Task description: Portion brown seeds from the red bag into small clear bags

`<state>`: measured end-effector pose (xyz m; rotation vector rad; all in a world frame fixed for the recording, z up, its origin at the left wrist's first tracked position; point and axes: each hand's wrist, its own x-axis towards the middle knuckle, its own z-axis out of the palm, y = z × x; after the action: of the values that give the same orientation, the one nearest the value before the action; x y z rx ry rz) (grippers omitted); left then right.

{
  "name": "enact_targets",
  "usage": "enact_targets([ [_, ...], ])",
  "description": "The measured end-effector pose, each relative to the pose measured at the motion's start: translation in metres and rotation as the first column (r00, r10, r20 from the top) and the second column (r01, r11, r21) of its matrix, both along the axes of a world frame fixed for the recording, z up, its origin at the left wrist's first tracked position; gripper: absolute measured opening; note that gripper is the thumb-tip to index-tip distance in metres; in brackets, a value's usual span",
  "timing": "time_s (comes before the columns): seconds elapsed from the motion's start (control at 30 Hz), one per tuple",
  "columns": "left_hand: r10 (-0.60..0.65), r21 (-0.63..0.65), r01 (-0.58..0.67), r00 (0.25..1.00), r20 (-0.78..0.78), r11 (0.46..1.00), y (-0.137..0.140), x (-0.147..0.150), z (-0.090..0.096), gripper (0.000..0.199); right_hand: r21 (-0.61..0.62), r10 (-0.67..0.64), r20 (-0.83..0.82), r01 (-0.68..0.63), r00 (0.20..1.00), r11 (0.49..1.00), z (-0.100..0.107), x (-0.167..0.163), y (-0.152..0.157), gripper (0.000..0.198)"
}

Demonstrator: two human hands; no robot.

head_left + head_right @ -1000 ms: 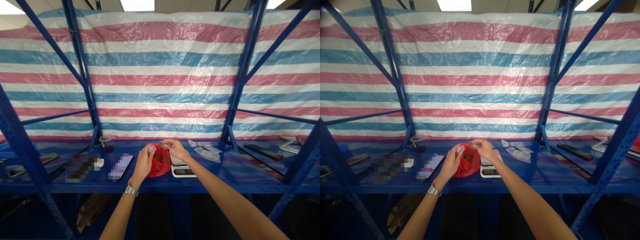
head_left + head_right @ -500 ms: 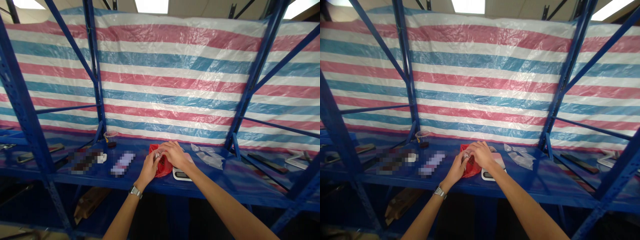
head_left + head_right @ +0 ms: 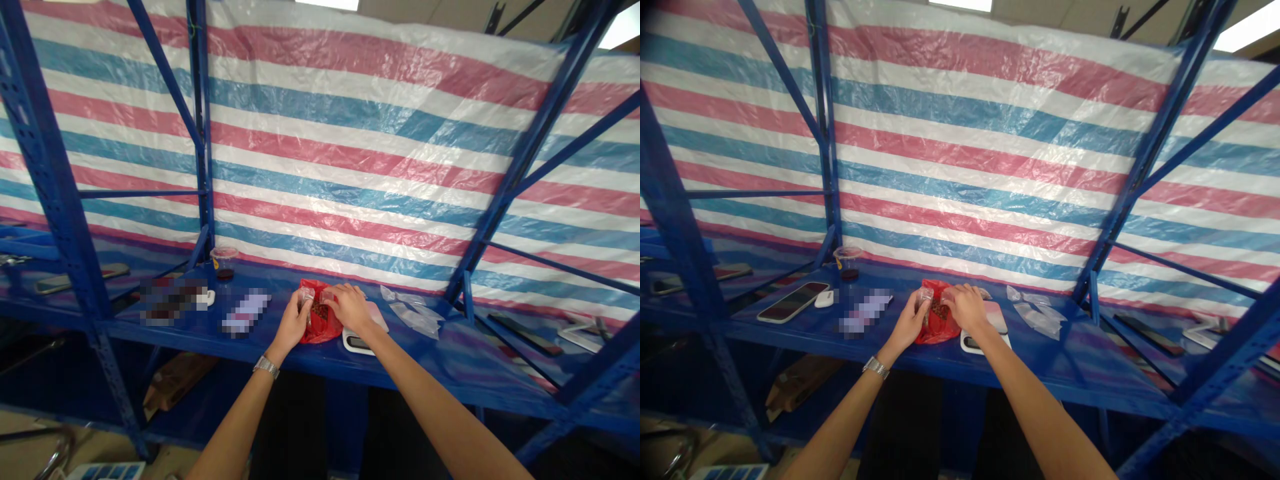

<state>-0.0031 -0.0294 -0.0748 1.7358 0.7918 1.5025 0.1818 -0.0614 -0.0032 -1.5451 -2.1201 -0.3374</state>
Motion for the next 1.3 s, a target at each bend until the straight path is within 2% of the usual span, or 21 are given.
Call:
enact_targets([
  [0.1,0.006,0.000,-0.006,1.000,-0.005,1.000,0.003,0.000,-0.003,0.040,0.012,0.056,-0.121,-0.055,0.991,0.998,-0.008,-0.005,0.001,0.030],
  [0.2,0.022,0.026,-0.021,0.999,-0.033,0.999,0.007,0.000,-0.010,0.045,0.003,0.189,-0.308,-0.198,0.932,0.980,-0.009,-0.013,-0.003,0.026],
  [0.27,0.044,0.056,-0.040,0.996,-0.075,0.998,0.009,0.000,-0.014,0.046,-0.019,0.253,-0.353,-0.277,0.901,0.961,-0.006,-0.018,-0.006,0.023],
  [0.33,0.083,0.085,-0.073,0.988,-0.127,0.994,0.009,0.001,-0.017,0.047,-0.038,0.271,-0.338,-0.300,0.901,0.953,-0.002,-0.021,-0.009,0.019],
  [0.5,0.135,0.134,-0.103,0.955,-0.264,0.986,0.001,0.001,-0.015,0.060,-0.084,0.173,-0.339,-0.213,0.925,0.974,0.009,-0.019,-0.014,0.020],
  [0.73,0.148,0.179,-0.096,0.941,-0.304,0.979,-0.007,0.001,-0.008,0.071,0.031,0.087,-0.257,-0.081,0.962,0.996,0.012,-0.011,-0.023,0.026],
  [0.87,0.174,0.183,-0.112,0.913,-0.368,0.977,-0.008,0.001,-0.010,0.075,0.054,-0.009,-0.444,0.036,0.896,0.998,0.025,0.008,-0.020,0.019],
  [0.93,0.216,0.185,-0.151,0.888,-0.407,0.971,-0.008,0.001,-0.012,0.071,0.078,0.008,-0.549,0.041,0.836,0.996,0.033,0.024,-0.016,0.020],
  [1.03,0.269,0.201,-0.200,0.868,-0.417,0.959,-0.007,0.001,-0.015,0.061,0.107,0.053,-0.618,0.018,0.784,0.994,0.038,0.052,-0.012,0.023],
  [1.13,0.294,0.198,-0.232,0.869,-0.397,0.952,-0.004,0.000,-0.018,0.051,0.070,0.039,-0.631,0.007,0.775,0.997,0.026,0.080,-0.012,0.025],
  [1.3,0.325,0.155,-0.291,0.900,-0.289,0.944,0.004,-0.001,-0.023,0.043,-0.050,-0.087,-0.642,0.071,0.762,0.996,-0.014,0.117,-0.009,0.026],
])
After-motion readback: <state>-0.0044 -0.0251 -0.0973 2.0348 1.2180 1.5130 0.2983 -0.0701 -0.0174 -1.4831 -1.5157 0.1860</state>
